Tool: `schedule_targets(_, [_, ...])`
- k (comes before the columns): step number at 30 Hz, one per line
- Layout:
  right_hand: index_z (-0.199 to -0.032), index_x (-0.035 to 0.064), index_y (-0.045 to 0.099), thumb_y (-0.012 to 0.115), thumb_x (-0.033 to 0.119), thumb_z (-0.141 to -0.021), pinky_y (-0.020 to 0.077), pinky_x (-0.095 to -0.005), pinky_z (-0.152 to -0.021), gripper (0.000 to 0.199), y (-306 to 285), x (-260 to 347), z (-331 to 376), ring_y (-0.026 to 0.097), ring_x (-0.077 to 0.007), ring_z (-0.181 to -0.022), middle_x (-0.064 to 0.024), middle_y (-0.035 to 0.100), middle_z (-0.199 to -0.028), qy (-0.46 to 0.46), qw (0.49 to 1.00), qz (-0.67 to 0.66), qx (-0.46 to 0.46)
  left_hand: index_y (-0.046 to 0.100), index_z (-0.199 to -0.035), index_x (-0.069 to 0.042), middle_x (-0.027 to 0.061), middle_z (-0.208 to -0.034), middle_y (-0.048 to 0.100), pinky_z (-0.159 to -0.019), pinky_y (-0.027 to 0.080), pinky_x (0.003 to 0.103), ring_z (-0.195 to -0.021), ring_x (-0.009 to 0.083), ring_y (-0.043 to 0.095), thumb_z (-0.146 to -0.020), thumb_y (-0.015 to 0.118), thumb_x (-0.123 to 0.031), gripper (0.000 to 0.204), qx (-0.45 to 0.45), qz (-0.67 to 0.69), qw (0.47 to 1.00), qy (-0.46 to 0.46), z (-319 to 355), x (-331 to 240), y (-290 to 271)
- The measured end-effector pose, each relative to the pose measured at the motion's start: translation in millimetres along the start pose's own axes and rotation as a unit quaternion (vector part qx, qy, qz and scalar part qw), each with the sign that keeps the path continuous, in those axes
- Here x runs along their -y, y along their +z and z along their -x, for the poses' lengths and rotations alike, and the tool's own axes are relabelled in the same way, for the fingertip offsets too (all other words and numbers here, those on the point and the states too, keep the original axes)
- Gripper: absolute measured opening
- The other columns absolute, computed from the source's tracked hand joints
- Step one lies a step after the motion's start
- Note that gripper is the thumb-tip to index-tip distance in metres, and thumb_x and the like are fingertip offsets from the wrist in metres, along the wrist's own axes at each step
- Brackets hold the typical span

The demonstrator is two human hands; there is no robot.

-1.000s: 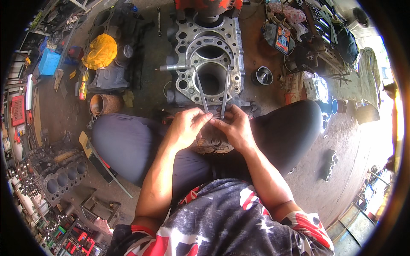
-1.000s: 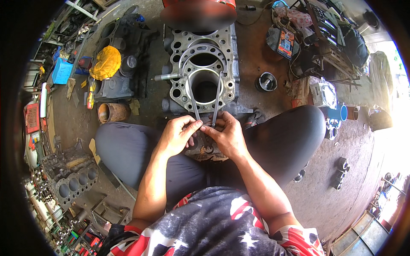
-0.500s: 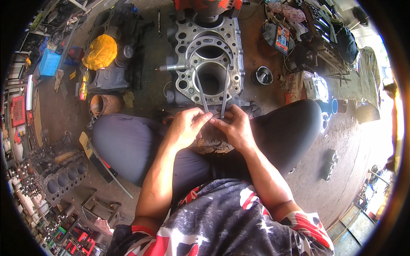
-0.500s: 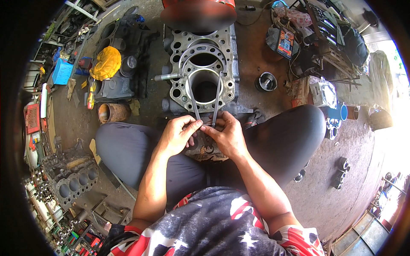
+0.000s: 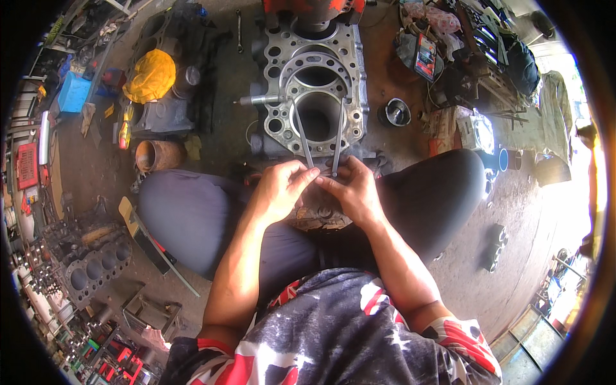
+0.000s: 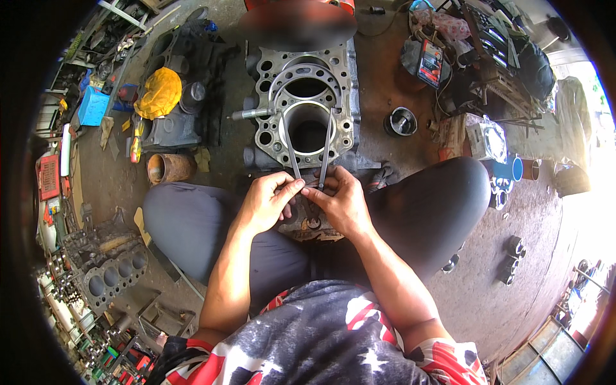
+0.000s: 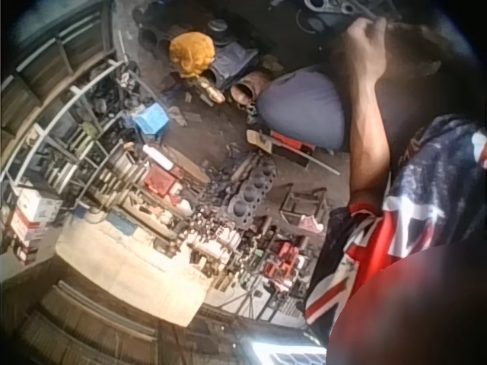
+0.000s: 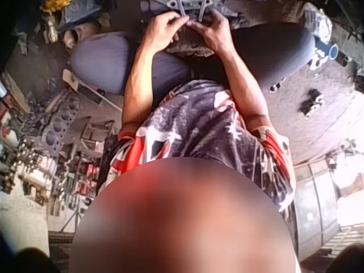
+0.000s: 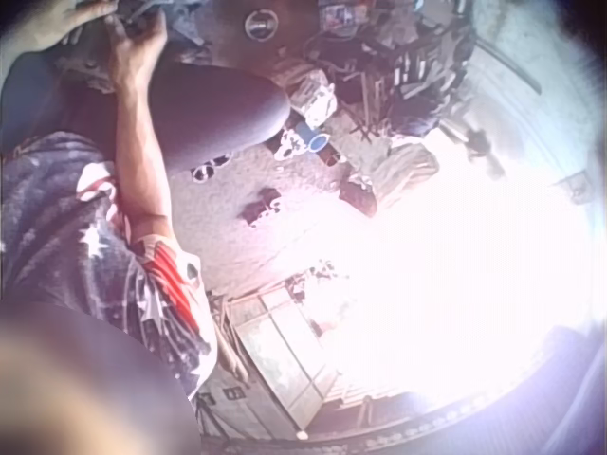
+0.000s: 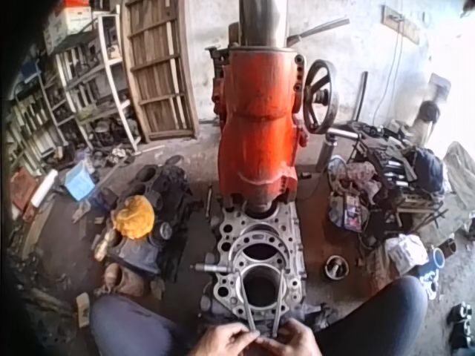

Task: The person sits on the floor and uses a caliper to measure the inner diameter of a cylinder in an engine block. They repeatedly insert the caliper, adjust its jaws, and read the measurement.

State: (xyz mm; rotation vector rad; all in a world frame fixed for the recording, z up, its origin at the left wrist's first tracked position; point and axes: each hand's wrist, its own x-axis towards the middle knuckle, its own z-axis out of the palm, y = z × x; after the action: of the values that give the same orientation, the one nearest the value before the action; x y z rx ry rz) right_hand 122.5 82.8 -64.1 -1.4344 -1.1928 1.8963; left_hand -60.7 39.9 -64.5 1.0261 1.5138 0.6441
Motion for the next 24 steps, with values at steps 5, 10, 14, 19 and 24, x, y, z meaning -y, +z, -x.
schedule_targets(5, [-0.113,-0.0057,0.058,0.078,0.002,-0.088,0.0585,-0.0293,-0.082,0.034,-0.3,0.0,0.0,0.070,-0.0150,-0.093,-0.0169,0.074,-0.102,-0.003,1.000,0.007,0.002,0.069,-0.092,0.001,0.0091,-0.068,0.066,-0.055,0.049,0.032,-0.056,0.0140,0.064,-0.100,0.065,-0.038,0.040,-0.004,-0.001,1.000,0.003,1.0,-1.5,0.2])
schedule_targets(10, [-0.113,-0.0057,0.058,0.078,0.002,-0.087,0.0585,-0.0294,-0.082,0.034,0.2,0.4,0.9,0.071,-0.0158,-0.093,-0.0171,0.074,-0.102,-0.009,1.000,0.021,-0.003,0.069,-0.092,0.001,0.0090,-0.068,0.066,-0.055,0.049,0.032,-0.056,0.0139,0.064,-0.100,0.065,-0.038,0.040,0.000,0.000,1.000,-0.001,0.6,-0.3,0.0])
schedule_targets(14, [-0.113,-0.0058,0.057,0.078,0.002,-0.087,0.0585,-0.0295,-0.082,0.034,0.7,1.1,1.2,0.070,-0.0159,-0.094,-0.0171,0.074,-0.102,-0.007,1.000,0.012,-0.002,0.070,-0.093,-0.002,0.0001,-0.065,0.059,-0.046,0.046,0.025,-0.053,0.0084,0.062,-0.101,0.064,-0.035,0.035,-0.008,-0.003,1.000,0.025,1.2,1.6,1.2])
schedule_targets(19, [-0.112,-0.0062,0.057,0.078,0.002,-0.087,0.0585,-0.0291,-0.082,0.034,0.2,-0.2,-0.4,0.070,-0.0155,-0.093,-0.0174,0.074,-0.102,-0.003,1.000,0.011,0.000,0.070,-0.093,-0.002,-0.0001,-0.065,0.059,-0.046,0.046,0.025,-0.053,0.0084,0.062,-0.101,0.064,-0.036,0.035,0.001,0.012,1.000,-0.002,-0.8,3.4,1.8])
schedule_targets(24, [-0.112,-0.0066,0.057,0.079,0.002,-0.087,0.0586,-0.0283,-0.081,0.034,-0.4,-2.0,-1.3,0.070,-0.0151,-0.093,-0.0175,0.074,-0.102,-0.005,1.000,0.010,0.000,0.070,-0.093,-0.002,-0.0001,-0.066,0.059,-0.046,0.046,0.025,-0.053,0.0084,0.062,-0.101,0.064,-0.036,0.036,-0.003,-0.003,1.000,0.017,-0.2,3.3,1.6])
